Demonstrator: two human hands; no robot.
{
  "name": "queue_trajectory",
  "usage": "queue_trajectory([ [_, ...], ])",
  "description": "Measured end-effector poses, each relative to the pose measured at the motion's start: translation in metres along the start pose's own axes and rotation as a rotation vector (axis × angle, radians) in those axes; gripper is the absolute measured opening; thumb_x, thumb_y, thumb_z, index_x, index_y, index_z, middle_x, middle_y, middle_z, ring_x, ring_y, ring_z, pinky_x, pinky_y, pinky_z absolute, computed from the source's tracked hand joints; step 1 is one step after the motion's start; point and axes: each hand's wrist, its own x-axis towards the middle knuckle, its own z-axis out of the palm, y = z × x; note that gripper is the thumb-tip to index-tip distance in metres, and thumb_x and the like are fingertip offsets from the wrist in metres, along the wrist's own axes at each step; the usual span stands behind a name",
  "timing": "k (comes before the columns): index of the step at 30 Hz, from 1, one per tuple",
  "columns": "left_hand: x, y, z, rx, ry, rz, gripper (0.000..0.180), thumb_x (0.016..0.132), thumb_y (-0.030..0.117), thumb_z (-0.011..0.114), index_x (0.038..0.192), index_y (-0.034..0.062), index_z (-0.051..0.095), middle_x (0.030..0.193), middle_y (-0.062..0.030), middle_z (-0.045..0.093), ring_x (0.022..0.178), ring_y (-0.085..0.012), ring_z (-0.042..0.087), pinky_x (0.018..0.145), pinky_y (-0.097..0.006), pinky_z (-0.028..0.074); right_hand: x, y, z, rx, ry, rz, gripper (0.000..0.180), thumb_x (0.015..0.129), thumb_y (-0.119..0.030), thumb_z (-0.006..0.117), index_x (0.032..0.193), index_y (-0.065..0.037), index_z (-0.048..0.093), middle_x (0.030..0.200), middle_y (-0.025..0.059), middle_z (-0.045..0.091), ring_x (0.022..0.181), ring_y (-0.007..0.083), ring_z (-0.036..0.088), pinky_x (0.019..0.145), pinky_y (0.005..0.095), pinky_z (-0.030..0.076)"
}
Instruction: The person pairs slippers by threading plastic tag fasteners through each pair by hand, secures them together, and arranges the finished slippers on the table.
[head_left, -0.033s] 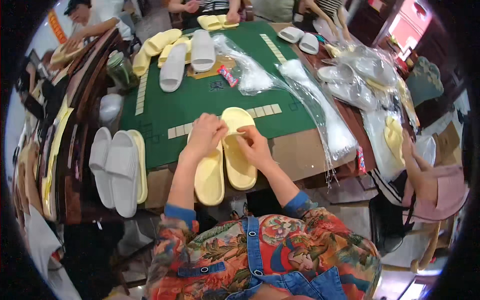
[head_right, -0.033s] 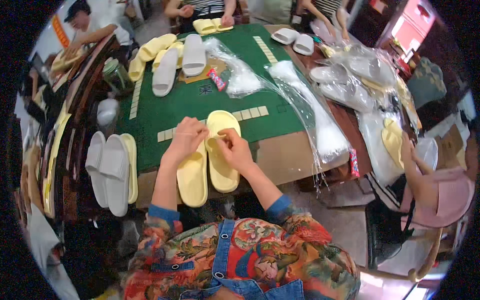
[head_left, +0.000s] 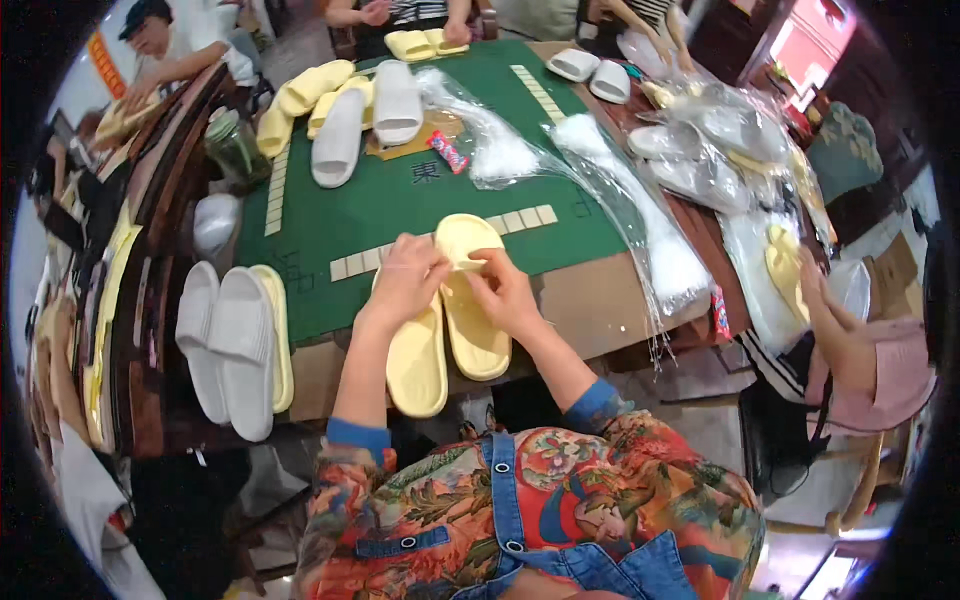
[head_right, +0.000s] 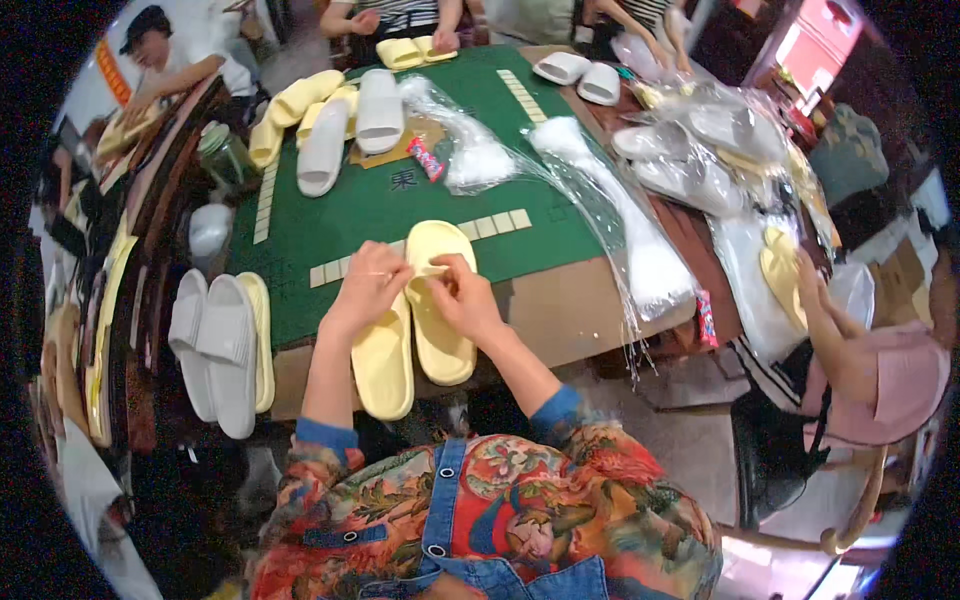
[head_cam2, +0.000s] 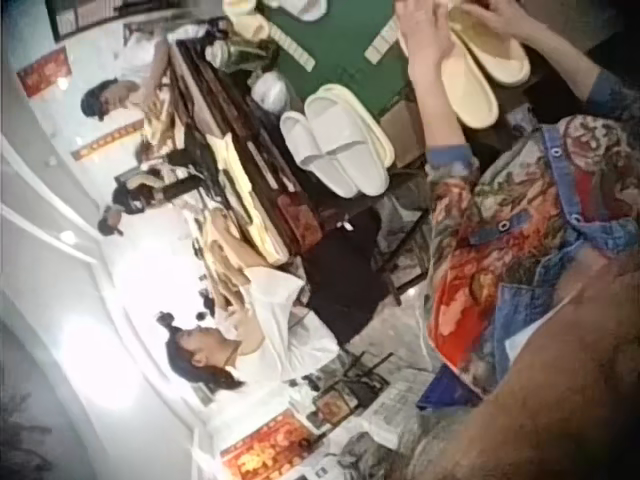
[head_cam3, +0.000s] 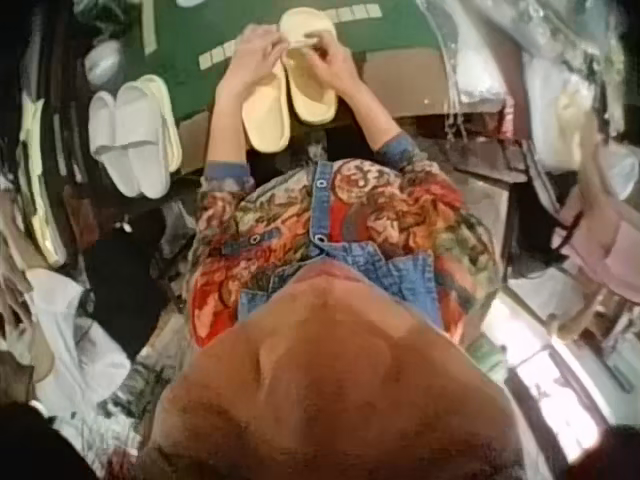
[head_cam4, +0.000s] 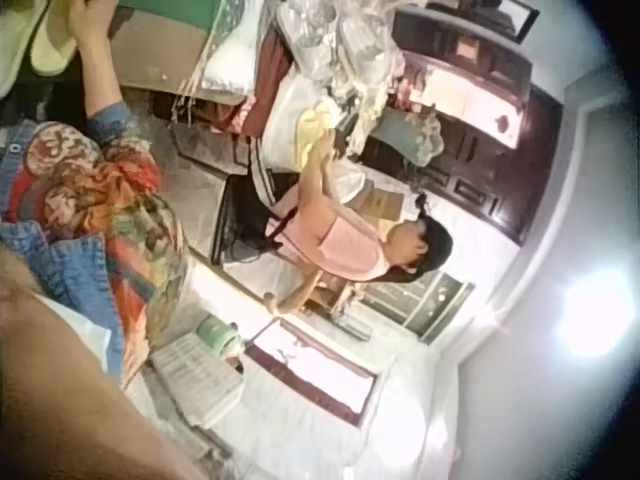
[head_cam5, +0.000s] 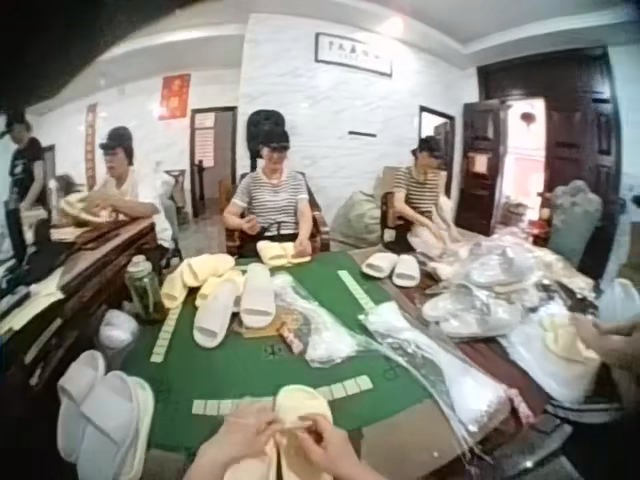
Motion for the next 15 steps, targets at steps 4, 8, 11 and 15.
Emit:
queue_trajectory([
  [4,-0.016,0.019,0.002,-0.151,-0.013,-0.077,0.014,0.075,0.014,0.062,0.081,0.0016,0.059,0.082,-0.011,0.055,0.084,-0.0288,0.049,0.075,-0.039,0.04,0.005,-0.003,0.0,-0.146,-0.167,-0.136,0.027,0.081,-0.013,0.06,0.106,-0.006,0.055,0.076,0.0108,0.062,0.061,0.0185,0.058,0.058,0.0281,0.046],
  [8,-0.022,0.025,0.009,-0.159,0.097,0.04,0.02,0.071,0.009,0.066,0.088,0.0016,0.059,0.086,-0.0112,0.055,0.091,-0.029,0.05,0.08,-0.038,0.038,0.005,-0.002,-0.001,-0.196,-0.145,-0.121,0.019,0.081,-0.015,0.06,0.096,-0.005,0.059,0.077,0.0115,0.062,0.063,0.0205,0.059,0.058,0.0288,0.046],
  [11,-0.037,0.035,0.009,0.11,0.468,-0.058,0.016,0.071,0.006,0.065,0.084,0.0014,0.059,0.083,-0.0126,0.057,0.089,-0.0292,0.053,0.077,-0.038,0.041,0.002,-0.005,-0.001,-0.096,-0.031,-0.075,0.015,0.081,-0.016,0.061,0.088,-0.004,0.06,0.073,0.0099,0.062,0.058,0.0166,0.057,0.054,0.0273,0.045],
  [15,-0.082,0.056,0.017,-0.161,0.415,-0.272,0.014,0.073,0.007,0.065,0.084,0.0009,0.059,0.078,-0.0129,0.058,0.077,-0.031,0.056,0.068,-0.039,0.044,-0.002,0.008,-0.005,0.001,0.042,0.004,0.014,0.081,-0.016,0.063,0.088,-0.004,0.062,0.065,0.0041,0.059,0.053,0.0069,0.049,0.05,0.0219,0.041],
])
